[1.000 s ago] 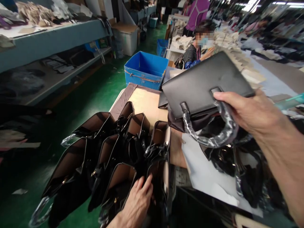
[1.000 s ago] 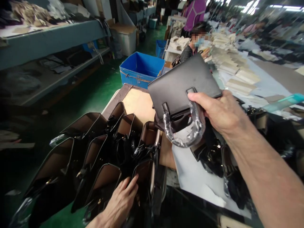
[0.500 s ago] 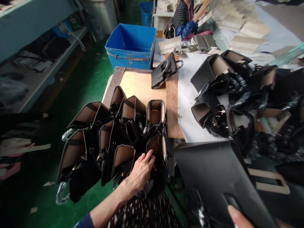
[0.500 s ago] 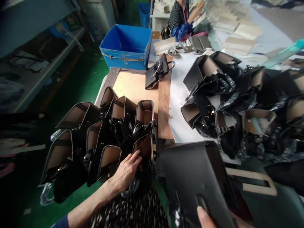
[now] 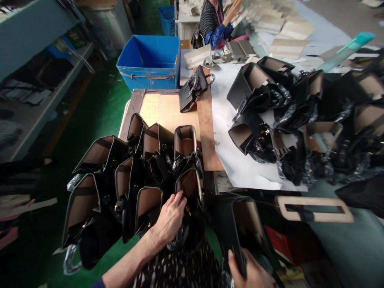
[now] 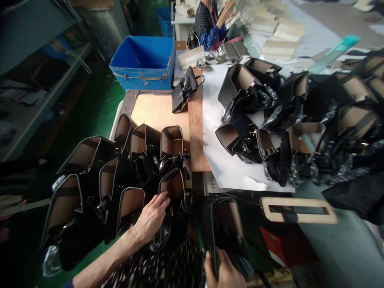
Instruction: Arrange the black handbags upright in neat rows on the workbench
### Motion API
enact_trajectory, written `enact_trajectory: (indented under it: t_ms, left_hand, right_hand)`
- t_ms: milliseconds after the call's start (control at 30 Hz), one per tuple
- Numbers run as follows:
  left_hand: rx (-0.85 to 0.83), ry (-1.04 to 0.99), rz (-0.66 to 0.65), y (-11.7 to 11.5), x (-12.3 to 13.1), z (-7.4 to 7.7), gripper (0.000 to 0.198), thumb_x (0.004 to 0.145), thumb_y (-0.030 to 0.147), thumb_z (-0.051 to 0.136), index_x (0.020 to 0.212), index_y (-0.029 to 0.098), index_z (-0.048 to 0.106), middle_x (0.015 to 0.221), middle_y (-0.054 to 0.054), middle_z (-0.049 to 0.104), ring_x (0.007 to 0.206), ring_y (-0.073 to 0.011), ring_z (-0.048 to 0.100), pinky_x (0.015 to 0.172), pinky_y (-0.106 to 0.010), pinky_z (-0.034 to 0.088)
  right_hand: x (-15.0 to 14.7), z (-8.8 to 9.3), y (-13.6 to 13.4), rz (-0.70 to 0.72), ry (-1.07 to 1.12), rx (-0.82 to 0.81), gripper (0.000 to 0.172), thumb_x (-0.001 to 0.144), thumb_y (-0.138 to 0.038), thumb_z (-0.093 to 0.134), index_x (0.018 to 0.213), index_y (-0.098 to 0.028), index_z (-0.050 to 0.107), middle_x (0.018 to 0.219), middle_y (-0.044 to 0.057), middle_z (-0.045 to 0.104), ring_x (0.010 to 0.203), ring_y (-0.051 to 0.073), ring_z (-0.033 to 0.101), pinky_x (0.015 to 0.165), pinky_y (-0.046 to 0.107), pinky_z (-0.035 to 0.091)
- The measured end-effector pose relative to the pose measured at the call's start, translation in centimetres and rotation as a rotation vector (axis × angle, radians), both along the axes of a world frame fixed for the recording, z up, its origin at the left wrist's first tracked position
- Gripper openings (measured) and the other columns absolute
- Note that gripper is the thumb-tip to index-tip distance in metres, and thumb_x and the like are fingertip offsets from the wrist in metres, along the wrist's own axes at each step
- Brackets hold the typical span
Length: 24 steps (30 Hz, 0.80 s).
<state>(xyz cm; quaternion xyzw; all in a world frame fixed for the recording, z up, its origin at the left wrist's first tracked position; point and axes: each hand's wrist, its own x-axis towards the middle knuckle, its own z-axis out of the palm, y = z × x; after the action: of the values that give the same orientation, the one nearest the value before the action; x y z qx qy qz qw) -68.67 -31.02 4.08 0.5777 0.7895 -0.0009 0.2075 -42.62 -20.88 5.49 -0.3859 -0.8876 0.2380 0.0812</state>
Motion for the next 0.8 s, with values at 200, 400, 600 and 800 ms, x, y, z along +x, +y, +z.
enact_trajectory:
  t_ms: [200,400,600,800]
  left_hand:
    - [0.004,-0.014,-0.004,-0.2,-0.3,0.2,0.042,0.084,-0.003,0.031,0.116,0.006,0.057,0.129,-0.018,0.056,0.128,-0.0237,0.049,0.109,-0.038,0.041]
    - [0.035,-0.042,0.046,-0.7,-0.4,-0.1,0.043,0.083,-0.004,0.031,0.114,0.009,0.057,0.127,-0.016,0.058,0.127,-0.0223,0.05,0.108,-0.039,0.042]
    - [0.051,-0.029,0.078,-1.0,-0.3,-0.5,0.043,0.084,-0.003,0.03,0.113,0.01,0.058,0.128,-0.016,0.058,0.123,-0.0219,0.053,0.106,-0.04,0.045]
    - [0.12,0.006,0.098,-0.8,0.0,0.4,0.048,0.08,-0.003,0.03,0.117,0.01,0.057,0.127,-0.015,0.059,0.118,-0.022,0.057,0.104,-0.04,0.047]
  right_hand:
    - [-4.4,-2.8,0.0,0.045,0.047,0.082,0.036,0.101,-0.037,0.037,0.09,-0.014,0.063,0.075,0.007,0.066,0.055,0.019,0.064,0.045,0.028,0.044]
    - [-3.6,-2.3,1.4,-0.025,0.051,0.12,0.035,0.1,-0.041,0.039,0.088,-0.015,0.06,0.072,0.006,0.066,0.054,0.02,0.064,0.046,0.029,0.043]
    - [-3.7,-2.7,1.1,-0.011,0.028,0.128,0.039,0.101,-0.04,0.036,0.088,-0.014,0.061,0.072,0.007,0.067,0.051,0.02,0.063,0.044,0.03,0.041]
    - [-7.1,-4.0,0.2,0.041,0.043,0.056,0.033,0.101,-0.036,0.038,0.095,-0.013,0.061,0.079,0.007,0.066,0.056,0.019,0.063,0.047,0.029,0.045]
